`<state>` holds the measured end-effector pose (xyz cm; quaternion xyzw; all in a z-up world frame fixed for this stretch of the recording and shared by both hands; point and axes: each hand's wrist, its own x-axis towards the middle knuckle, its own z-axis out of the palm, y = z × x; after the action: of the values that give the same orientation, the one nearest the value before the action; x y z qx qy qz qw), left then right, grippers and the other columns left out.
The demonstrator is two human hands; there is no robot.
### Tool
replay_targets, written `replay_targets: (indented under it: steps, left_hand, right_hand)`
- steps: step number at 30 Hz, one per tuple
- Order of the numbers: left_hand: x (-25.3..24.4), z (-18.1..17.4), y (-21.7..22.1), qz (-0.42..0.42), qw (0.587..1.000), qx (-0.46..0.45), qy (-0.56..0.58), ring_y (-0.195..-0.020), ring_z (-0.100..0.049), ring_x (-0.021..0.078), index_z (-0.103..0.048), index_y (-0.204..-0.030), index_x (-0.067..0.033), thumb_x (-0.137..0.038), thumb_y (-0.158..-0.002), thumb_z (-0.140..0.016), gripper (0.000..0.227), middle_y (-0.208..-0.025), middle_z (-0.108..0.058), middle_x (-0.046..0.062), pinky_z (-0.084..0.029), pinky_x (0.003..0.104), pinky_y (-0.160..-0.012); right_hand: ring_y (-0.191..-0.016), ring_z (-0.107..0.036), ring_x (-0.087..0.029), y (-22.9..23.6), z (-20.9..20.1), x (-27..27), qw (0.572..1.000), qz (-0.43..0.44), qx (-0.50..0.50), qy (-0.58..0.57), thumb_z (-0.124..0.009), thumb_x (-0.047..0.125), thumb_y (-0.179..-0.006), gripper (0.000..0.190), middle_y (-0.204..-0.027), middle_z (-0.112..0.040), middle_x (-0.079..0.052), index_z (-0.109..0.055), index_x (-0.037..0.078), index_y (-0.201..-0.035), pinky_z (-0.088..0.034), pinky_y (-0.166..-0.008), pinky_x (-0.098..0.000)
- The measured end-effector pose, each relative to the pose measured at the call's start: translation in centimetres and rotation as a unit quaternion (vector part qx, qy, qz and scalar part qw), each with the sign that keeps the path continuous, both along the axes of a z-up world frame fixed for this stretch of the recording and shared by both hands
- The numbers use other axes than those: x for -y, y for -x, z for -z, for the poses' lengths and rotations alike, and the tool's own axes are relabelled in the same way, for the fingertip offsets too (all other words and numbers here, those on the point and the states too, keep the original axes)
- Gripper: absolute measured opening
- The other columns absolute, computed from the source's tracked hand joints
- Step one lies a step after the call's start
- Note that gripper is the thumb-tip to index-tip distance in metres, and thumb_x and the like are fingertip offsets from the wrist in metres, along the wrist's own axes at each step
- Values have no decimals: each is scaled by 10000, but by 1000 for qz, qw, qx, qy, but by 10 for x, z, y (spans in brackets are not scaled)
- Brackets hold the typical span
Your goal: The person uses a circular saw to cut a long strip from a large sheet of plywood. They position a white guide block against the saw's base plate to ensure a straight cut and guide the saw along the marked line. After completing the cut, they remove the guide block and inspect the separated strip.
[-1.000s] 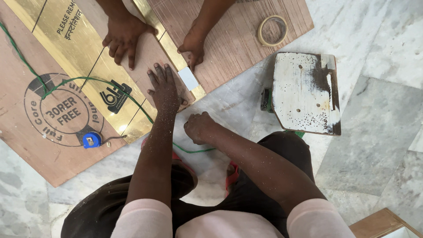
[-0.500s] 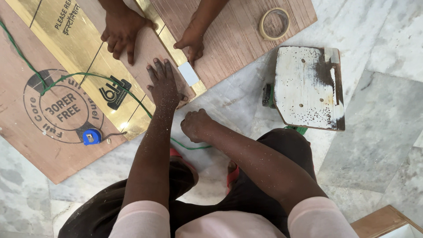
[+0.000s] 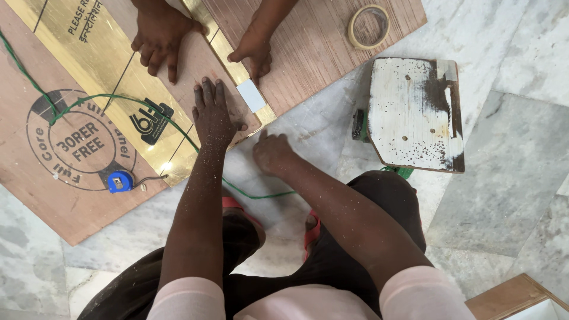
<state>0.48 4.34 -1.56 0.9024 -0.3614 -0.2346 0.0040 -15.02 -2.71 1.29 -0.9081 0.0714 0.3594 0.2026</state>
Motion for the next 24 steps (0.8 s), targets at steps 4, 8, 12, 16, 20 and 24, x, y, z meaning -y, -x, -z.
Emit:
replay_targets:
  steps: [4, 8, 12, 16, 20, 24]
  left_hand:
    - [-1, 0, 3, -12, 1000, 4, 10, -1562, -141, 403, -203, -1629, -131, -480, -553, -981, 1373, -1694, -141, 182, -331, 644, -1165]
    - [0, 1, 6, -22, 1000, 8, 7, -1564, -155, 402, -215, -1632, -128, -487, -550, -978, 1371, -1693, -163, 183, -337, 636, -1162]
    - [1, 5, 10, -3, 999, 36, -8, -1553, -170, 404, -223, -1627, -139, -492, -565, -972, 1347, -1688, -166, 192, -385, 620, -1137]
    - [4, 0, 11, 7, 1000, 2, -19, -1554, -155, 424, -197, -1620, -82, -486, -569, -971, 1366, -1692, -124, 221, -416, 605, -1124]
    - [11, -6, 14, 13, 999, -5, -41, -1542, -111, 453, -166, -1609, -33, -518, -566, -966, 1401, -1671, -83, 266, -404, 638, -1098]
    - [17, -11, 16, -1, 999, 11, -50, -1559, -104, 448, -175, -1611, -37, -523, -550, -967, 1410, -1680, -100, 248, -429, 635, -1097]
  right_hand:
    - [-1190, -588, -374, 6, 18, 11, 997, 34, -63, 19, -500, 203, -975, 462, -1634, -185, -364, -590, -60, -1344, -471, -921, -570]
    - [-1181, -600, -380, 10, 19, 13, 997, 51, -53, 23, -481, 204, -1004, 456, -1659, -166, -355, -588, -73, -1350, -489, -908, -562]
    - [-1219, -578, -379, 8, 21, 16, 996, 54, -64, 12, -478, 219, -1011, 454, -1670, -133, -332, -584, -57, -1356, -472, -949, -578]
    - [-1270, -554, -377, 6, 16, 21, 993, 39, -111, 2, -540, 216, -989, 472, -1693, -103, -271, -565, -31, -1390, -451, -992, -592]
    - [-1300, -542, -354, 2, 10, 26, 990, 33, -139, -10, -582, 180, -961, 464, -1710, -85, -235, -577, 5, -1390, -451, -1013, -566]
    - [-1262, -567, -340, 1, 8, 30, 991, 35, -127, -18, -570, 162, -955, 433, -1692, -153, -247, -588, 2, -1358, -462, -983, -554]
